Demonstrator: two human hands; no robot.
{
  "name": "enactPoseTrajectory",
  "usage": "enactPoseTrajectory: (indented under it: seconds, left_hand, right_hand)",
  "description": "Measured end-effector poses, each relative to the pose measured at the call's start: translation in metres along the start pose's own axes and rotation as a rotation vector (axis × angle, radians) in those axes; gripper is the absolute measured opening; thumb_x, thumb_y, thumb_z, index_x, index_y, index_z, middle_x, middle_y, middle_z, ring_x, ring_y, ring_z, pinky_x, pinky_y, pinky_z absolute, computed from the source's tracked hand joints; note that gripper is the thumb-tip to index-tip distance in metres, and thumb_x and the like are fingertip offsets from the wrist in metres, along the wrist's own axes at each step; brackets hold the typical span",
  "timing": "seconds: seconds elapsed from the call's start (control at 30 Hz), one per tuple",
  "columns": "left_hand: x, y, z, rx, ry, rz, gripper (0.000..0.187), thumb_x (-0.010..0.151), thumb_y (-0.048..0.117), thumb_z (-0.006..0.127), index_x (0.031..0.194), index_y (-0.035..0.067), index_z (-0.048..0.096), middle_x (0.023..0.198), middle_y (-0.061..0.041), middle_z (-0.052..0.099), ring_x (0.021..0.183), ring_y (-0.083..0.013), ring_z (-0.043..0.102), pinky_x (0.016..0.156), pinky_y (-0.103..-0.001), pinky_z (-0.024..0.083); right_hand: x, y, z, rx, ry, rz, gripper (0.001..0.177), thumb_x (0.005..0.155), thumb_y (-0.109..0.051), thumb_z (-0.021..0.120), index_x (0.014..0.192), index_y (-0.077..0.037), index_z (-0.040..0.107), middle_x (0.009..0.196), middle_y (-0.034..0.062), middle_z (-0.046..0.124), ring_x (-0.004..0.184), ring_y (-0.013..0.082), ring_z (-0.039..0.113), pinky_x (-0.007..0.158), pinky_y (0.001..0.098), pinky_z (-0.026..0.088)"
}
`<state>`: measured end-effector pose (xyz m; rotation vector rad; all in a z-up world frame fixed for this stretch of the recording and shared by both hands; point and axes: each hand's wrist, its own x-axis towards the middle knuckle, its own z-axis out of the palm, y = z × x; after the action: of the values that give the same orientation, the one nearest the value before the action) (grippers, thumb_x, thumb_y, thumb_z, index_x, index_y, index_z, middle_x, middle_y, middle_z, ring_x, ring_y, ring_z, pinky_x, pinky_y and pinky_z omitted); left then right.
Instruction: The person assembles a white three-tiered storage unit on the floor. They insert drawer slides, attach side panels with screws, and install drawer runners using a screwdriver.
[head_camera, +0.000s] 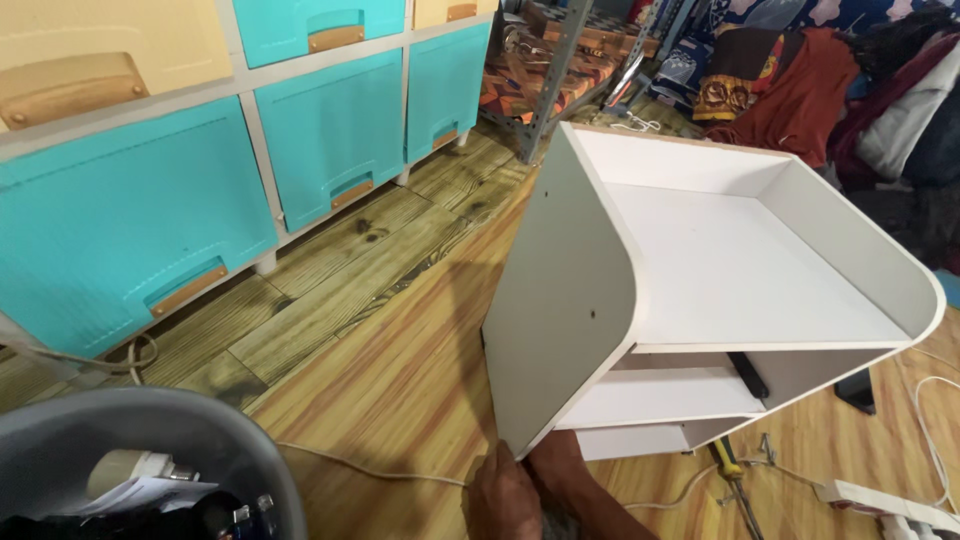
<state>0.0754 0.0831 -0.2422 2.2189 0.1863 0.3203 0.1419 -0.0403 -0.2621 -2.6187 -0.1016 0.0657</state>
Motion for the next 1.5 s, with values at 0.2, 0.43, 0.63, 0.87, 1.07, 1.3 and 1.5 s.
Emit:
enactPoseTrajectory:
  seconds: [0.2, 0.43, 0.63, 0.87, 1.07, 1.3, 1.5]
  left_hand:
    - [0.007, 0.002, 0.007, 0.069, -0.095, -0.075, 0.029, 0.090, 0.024, 0.063, 0.116, 0.013, 0.068, 0.100, -0.015, 0.072, 0.091, -0.0393, 0.069, 0.077, -0.055, 0.055]
    - [0.038, 0.007, -0.012, -0.230, 0.056, -0.030, 0.024, 0.086, 0.017, 0.064, 0.107, 0.008, 0.071, 0.089, -0.016, 0.072, 0.086, -0.0362, 0.069, 0.075, -0.049, 0.057]
    - [0.046, 0.015, -0.011, -0.057, 0.107, -0.011, 0.019, 0.096, 0.019, 0.062, 0.103, 0.004, 0.071, 0.089, -0.022, 0.069, 0.088, -0.0432, 0.062, 0.078, -0.053, 0.050]
    - [0.061, 0.015, -0.001, -0.063, 0.020, -0.051, 0.021, 0.102, 0.019, 0.057, 0.107, 0.001, 0.068, 0.094, -0.020, 0.070, 0.091, -0.0380, 0.065, 0.081, -0.049, 0.051]
    - [0.028, 0.064, -0.005, -0.043, 0.268, -0.029, 0.065, 0.083, 0.020, 0.068, 0.133, -0.015, 0.045, 0.119, -0.035, 0.055, 0.101, -0.0464, 0.061, 0.083, -0.051, 0.055]
    - [-0.001, 0.122, -0.027, -0.243, -0.336, -0.158, 0.045, 0.098, 0.032, 0.060, 0.131, 0.003, 0.053, 0.123, -0.016, 0.060, 0.108, -0.0295, 0.066, 0.093, -0.041, 0.058]
    - [-0.007, 0.144, -0.032, -0.289, -0.400, -0.005, 0.046, 0.096, 0.038, 0.059, 0.131, 0.007, 0.060, 0.125, -0.016, 0.062, 0.109, -0.0294, 0.068, 0.091, -0.040, 0.057]
  right_hand:
    - [-0.016, -0.012, -0.023, 0.296, -0.031, 0.197, 0.031, 0.096, -0.024, 0.061, 0.111, 0.000, 0.075, 0.102, 0.0211, 0.073, 0.093, 0.0336, 0.066, 0.081, 0.0433, 0.052]
    - [-0.041, -0.022, -0.063, 0.564, -0.048, 0.404, 0.043, 0.093, -0.026, 0.067, 0.129, -0.004, 0.066, 0.105, 0.0126, 0.079, 0.092, 0.0204, 0.072, 0.086, 0.0337, 0.057]
    - [-0.066, 0.058, -0.054, -0.338, 0.107, -0.053, 0.035, 0.085, -0.020, 0.067, 0.119, -0.012, 0.070, 0.131, 0.0155, 0.065, 0.122, 0.0363, 0.058, 0.103, 0.0459, 0.049]
    - [-0.080, 0.057, -0.065, -0.025, 0.105, 0.337, 0.053, 0.093, -0.020, 0.065, 0.141, -0.002, 0.054, 0.152, 0.0207, 0.046, 0.127, 0.0364, 0.051, 0.104, 0.0459, 0.045]
    - [-0.056, -0.005, -0.105, 0.713, 0.294, 0.734, 0.043, 0.097, -0.029, 0.062, 0.135, -0.009, 0.064, 0.124, 0.0131, 0.073, 0.096, 0.0260, 0.074, 0.085, 0.0375, 0.064]
    - [-0.072, -0.030, -0.154, 0.935, 0.382, 0.647, 0.040, 0.095, -0.023, 0.064, 0.131, -0.005, 0.069, 0.111, 0.0140, 0.078, 0.080, 0.0238, 0.070, 0.065, 0.0357, 0.056]
    - [-0.093, -0.026, -0.156, 1.103, 0.357, 0.563, 0.040, 0.095, -0.017, 0.061, 0.132, -0.003, 0.068, 0.106, 0.0200, 0.077, 0.082, 0.0252, 0.073, 0.068, 0.0354, 0.058]
